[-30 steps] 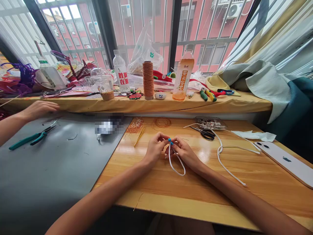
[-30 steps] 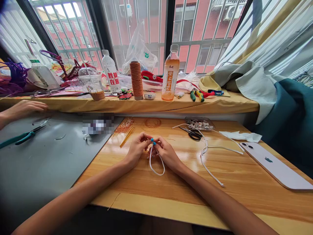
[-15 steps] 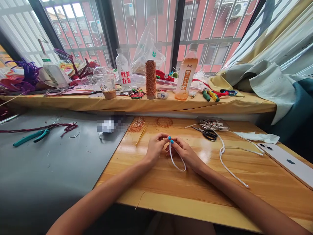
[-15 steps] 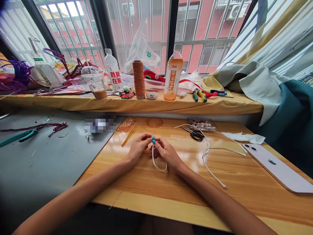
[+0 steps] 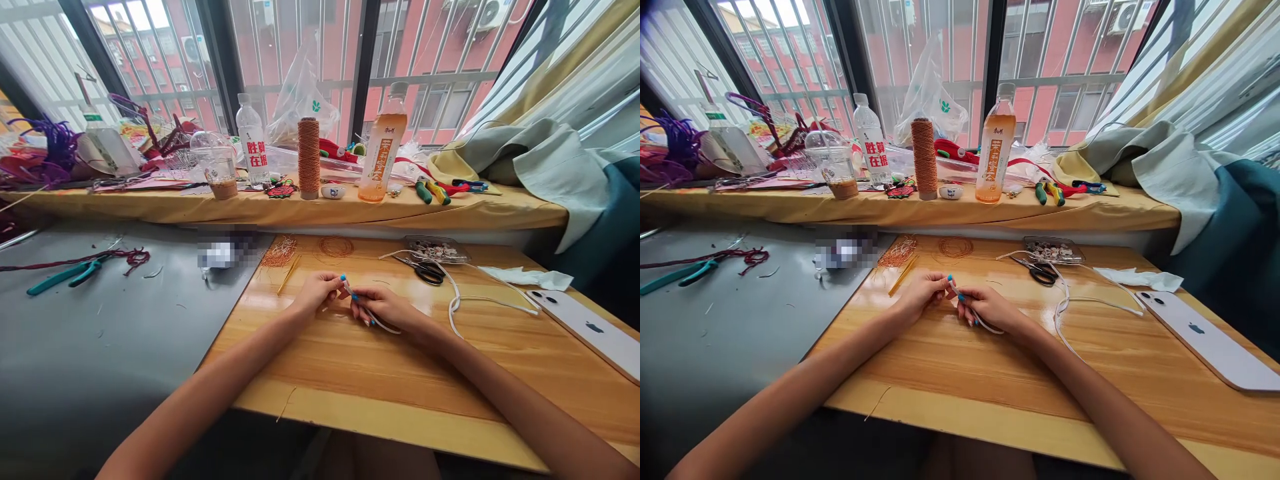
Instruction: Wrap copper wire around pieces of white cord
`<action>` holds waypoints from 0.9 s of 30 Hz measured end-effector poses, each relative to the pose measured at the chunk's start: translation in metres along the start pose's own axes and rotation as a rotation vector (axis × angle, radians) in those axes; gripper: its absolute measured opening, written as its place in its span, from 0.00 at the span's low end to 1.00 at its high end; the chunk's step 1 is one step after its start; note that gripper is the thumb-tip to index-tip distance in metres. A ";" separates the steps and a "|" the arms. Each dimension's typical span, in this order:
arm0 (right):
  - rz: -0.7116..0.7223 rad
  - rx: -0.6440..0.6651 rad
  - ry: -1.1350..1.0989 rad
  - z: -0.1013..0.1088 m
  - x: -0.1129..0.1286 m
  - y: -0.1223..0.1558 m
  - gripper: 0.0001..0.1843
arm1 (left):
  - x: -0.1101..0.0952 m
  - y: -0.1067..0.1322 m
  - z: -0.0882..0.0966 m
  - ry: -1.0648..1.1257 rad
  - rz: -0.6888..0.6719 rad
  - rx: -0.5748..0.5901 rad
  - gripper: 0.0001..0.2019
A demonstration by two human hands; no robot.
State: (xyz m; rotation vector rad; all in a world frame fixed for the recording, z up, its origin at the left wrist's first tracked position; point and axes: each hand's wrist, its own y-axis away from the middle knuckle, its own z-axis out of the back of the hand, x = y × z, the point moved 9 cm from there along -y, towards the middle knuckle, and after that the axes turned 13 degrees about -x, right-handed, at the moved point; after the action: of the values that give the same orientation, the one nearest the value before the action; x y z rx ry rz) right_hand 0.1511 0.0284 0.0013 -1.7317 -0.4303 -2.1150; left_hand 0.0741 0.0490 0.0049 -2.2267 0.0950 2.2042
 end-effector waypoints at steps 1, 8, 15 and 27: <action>-0.019 -0.004 -0.023 0.002 -0.002 0.000 0.19 | 0.001 -0.001 -0.001 0.006 0.010 0.019 0.13; -0.108 -0.061 -0.130 0.007 -0.009 -0.002 0.24 | -0.024 -0.003 0.005 -0.059 -0.227 -0.012 0.14; -0.068 -0.051 -0.116 0.005 -0.006 -0.002 0.22 | -0.033 0.003 0.002 -0.204 -0.382 -0.007 0.13; 0.055 -0.211 -0.056 0.014 0.000 -0.001 0.18 | -0.027 -0.006 0.014 -0.319 -0.322 -0.100 0.09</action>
State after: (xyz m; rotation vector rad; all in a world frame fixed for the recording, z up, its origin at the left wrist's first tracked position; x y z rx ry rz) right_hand 0.1622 0.0358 0.0036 -1.8981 -0.1772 -2.1421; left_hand 0.0599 0.0567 0.0311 -1.7442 -0.3560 2.3783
